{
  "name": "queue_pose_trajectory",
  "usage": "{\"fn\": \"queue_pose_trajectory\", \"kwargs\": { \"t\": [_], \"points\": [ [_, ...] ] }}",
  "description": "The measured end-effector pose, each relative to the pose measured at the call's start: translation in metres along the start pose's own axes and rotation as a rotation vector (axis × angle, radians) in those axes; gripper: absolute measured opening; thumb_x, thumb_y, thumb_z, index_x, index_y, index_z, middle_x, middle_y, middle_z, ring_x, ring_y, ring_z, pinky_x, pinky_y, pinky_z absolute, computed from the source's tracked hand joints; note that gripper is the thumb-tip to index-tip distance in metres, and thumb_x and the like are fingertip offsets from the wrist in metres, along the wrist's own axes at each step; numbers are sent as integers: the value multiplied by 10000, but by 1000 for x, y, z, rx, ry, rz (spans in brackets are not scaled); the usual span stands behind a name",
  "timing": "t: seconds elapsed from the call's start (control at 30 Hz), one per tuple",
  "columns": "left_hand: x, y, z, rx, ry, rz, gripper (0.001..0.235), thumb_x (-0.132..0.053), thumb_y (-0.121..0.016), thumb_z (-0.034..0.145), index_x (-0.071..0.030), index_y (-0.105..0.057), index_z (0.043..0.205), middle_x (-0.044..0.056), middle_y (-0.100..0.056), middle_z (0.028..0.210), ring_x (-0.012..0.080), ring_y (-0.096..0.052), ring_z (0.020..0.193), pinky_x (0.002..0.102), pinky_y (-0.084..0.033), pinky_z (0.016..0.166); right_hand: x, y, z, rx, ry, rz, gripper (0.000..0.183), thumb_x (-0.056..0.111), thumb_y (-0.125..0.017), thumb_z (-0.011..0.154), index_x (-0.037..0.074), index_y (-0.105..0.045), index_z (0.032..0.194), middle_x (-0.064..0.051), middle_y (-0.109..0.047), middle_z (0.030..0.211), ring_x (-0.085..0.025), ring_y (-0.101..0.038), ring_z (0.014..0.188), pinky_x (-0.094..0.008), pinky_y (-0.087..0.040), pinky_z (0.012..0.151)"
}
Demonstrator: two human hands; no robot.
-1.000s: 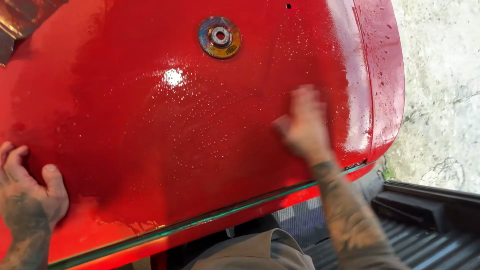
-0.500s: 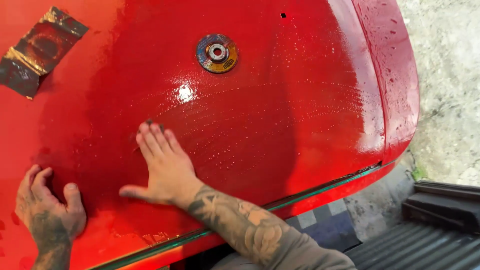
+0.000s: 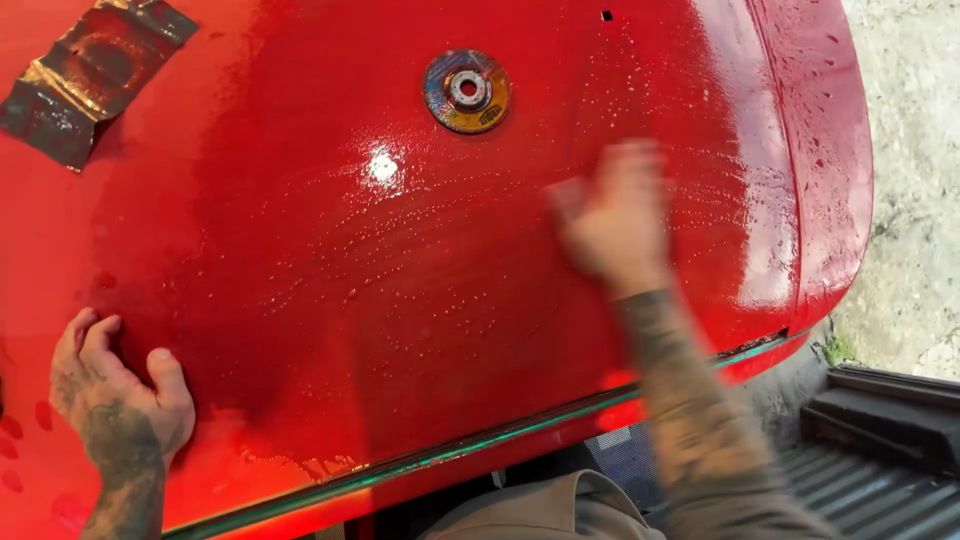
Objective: Wet sanding the hood of a red car using a spray bottle and sanding tools.
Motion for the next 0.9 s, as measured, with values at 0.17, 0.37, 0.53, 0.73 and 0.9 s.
{"fn": "queue_pose_trajectory", "kwargs": {
  "t": [0.17,0.37,0.53,0.73,0.9],
  "points": [
    [-7,10,3,9,-7,-5,528,-231,-573,973,50,-496,1413,251,-461,1556,441,-385,1451,585,-252,1209,223,19,-102,130,569,414,1205,894,-363,848,-60,-293,1579,-270,-218,1697,-429,-206,1589,-569,-138,1281],
    [-18,12,3,26,-4,3,513,-208,-566,991,51,-485,1427,254,-450,1576,440,-383,1471,575,-267,1217,-7,24,-33,-5,213,-76,914,686,-467,1013,-2,-370,1606,-284,-288,1674,-471,-255,1545,-583,-184,1255],
    [10,-4,-7,7,11,42,465,-216,-572,1023,42,-479,1399,235,-444,1583,425,-381,1508,547,-268,1255,-37,16,11,53,-173,70,1000,712,-370,1012,-97,-240,1585,-327,-182,1668,-480,-164,1552,-561,-113,1247],
    [12,3,-10,29,-9,33,447,-256,-591,1070,33,-493,1396,227,-461,1573,397,-393,1516,533,-275,1264,236,33,-89,27,434,216,1232,908,-439,797,-64,-371,1551,-307,-258,1648,-490,-206,1539,-608,-155,1243],
    [3,3,-6,35,-64,70,534,-202,-600,976,59,-504,1433,274,-494,1554,439,-432,1453,557,-314,1195,179,25,-84,41,561,301,1178,869,-491,838,-5,-361,1617,-198,-265,1706,-380,-229,1602,-575,-136,1301]
  ]
}}
Point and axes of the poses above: each hand's wrist, its own z-axis towards the middle knuckle, its own y-axis out of the back of the hand, x = y × z, the point moved 2 cm from there along z, towards the middle knuckle
